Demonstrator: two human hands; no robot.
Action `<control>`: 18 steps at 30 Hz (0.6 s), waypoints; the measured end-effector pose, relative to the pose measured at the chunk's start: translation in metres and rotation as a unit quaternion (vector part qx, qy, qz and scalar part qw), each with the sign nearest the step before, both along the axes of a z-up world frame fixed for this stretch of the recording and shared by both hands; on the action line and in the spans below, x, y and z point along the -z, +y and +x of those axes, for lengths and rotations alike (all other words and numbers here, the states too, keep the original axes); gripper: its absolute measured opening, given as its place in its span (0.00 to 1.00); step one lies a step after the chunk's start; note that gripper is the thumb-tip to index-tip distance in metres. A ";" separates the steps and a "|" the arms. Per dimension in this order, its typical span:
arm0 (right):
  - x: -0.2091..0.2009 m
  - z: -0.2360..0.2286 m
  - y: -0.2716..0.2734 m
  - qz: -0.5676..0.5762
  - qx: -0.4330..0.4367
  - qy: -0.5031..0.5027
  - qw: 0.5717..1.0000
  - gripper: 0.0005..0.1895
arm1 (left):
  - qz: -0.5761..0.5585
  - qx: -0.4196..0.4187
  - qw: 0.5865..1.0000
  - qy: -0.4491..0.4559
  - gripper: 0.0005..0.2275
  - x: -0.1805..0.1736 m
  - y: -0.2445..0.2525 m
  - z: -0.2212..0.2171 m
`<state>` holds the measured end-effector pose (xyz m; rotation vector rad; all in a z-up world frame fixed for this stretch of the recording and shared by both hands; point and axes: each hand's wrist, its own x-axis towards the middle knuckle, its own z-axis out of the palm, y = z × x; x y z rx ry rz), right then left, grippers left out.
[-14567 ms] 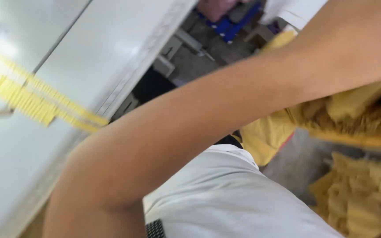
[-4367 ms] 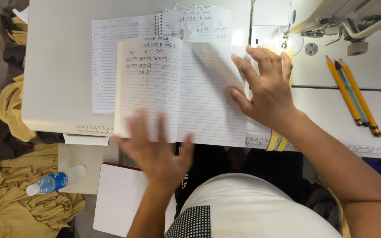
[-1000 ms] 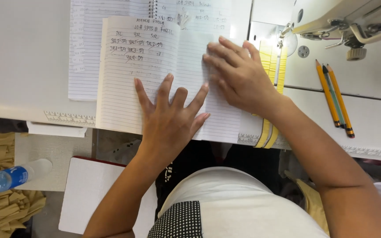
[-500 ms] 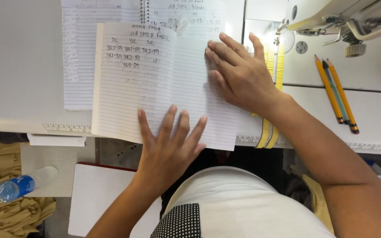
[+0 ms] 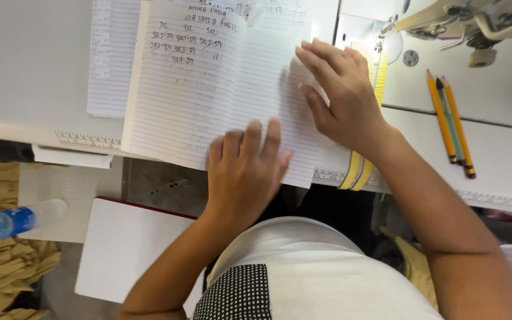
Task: The person opens a red notebook and flips through several pages of handwritten notes. They then use a green pen to write additional entries on a lined page. The person continues to flip pages and write in the notebook throughout the clip.
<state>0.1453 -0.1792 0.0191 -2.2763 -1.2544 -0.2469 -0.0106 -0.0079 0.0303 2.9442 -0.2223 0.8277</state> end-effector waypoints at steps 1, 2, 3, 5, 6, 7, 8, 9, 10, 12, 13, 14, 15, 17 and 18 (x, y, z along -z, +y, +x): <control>-0.003 -0.003 -0.004 0.009 -0.005 -0.003 1.000 0.19 | 0.066 -0.065 0.994 0.061 0.26 0.008 -0.002 0.009; -0.005 -0.007 -0.008 0.007 -0.008 -0.007 1.000 0.19 | 0.063 -0.069 0.994 0.058 0.26 0.007 -0.003 0.009; -0.006 -0.010 -0.012 0.009 -0.013 -0.003 1.000 0.19 | 0.076 -0.077 0.993 0.039 0.22 0.007 -0.004 0.009; -0.006 -0.016 -0.015 0.013 -0.016 0.006 1.000 0.18 | 0.091 -0.083 0.992 0.024 0.19 0.005 -0.005 0.009; -0.005 -0.018 -0.014 0.019 -0.025 0.007 0.999 0.18 | 0.104 -0.079 0.991 0.007 0.14 0.004 -0.005 0.008; -0.004 -0.020 -0.012 0.025 -0.033 0.008 0.999 0.18 | 0.116 -0.074 0.990 -0.010 0.12 0.002 -0.005 0.008; -0.003 -0.022 -0.009 0.029 -0.033 0.006 0.999 0.18 | 0.120 -0.074 0.990 -0.012 0.12 0.001 -0.004 0.006; -0.003 -0.024 -0.006 0.029 -0.032 -0.003 0.999 0.18 | 0.104 -0.057 0.993 -0.013 0.13 -0.001 -0.003 0.006; -0.002 -0.026 -0.003 0.028 -0.030 -0.011 0.999 0.18 | 0.086 -0.040 0.995 -0.013 0.14 -0.002 -0.003 0.005; -0.002 -0.025 0.005 0.043 -0.042 -0.017 0.998 0.18 | 0.041 -0.032 0.999 -0.002 0.15 0.000 0.005 0.004; -0.001 -0.026 0.009 0.054 -0.055 -0.022 0.997 0.17 | -0.008 -0.026 1.000 0.010 0.17 0.002 0.009 0.002; 0.000 -0.024 0.013 0.055 -0.053 -0.022 0.997 0.17 | -0.007 -0.025 1.000 0.011 0.17 0.005 0.011 0.001; 0.002 -0.021 0.018 0.046 -0.063 -0.026 0.997 0.20 | -0.036 -0.034 0.998 0.035 0.16 0.008 0.014 0.000; 0.008 -0.016 0.025 0.035 -0.072 -0.031 0.996 0.22 | -0.067 -0.042 0.995 0.058 0.16 0.013 0.018 0.000; 0.013 -0.013 0.028 0.004 -0.075 -0.031 0.997 0.23 | -0.029 -0.054 0.998 0.032 0.15 0.013 0.020 0.001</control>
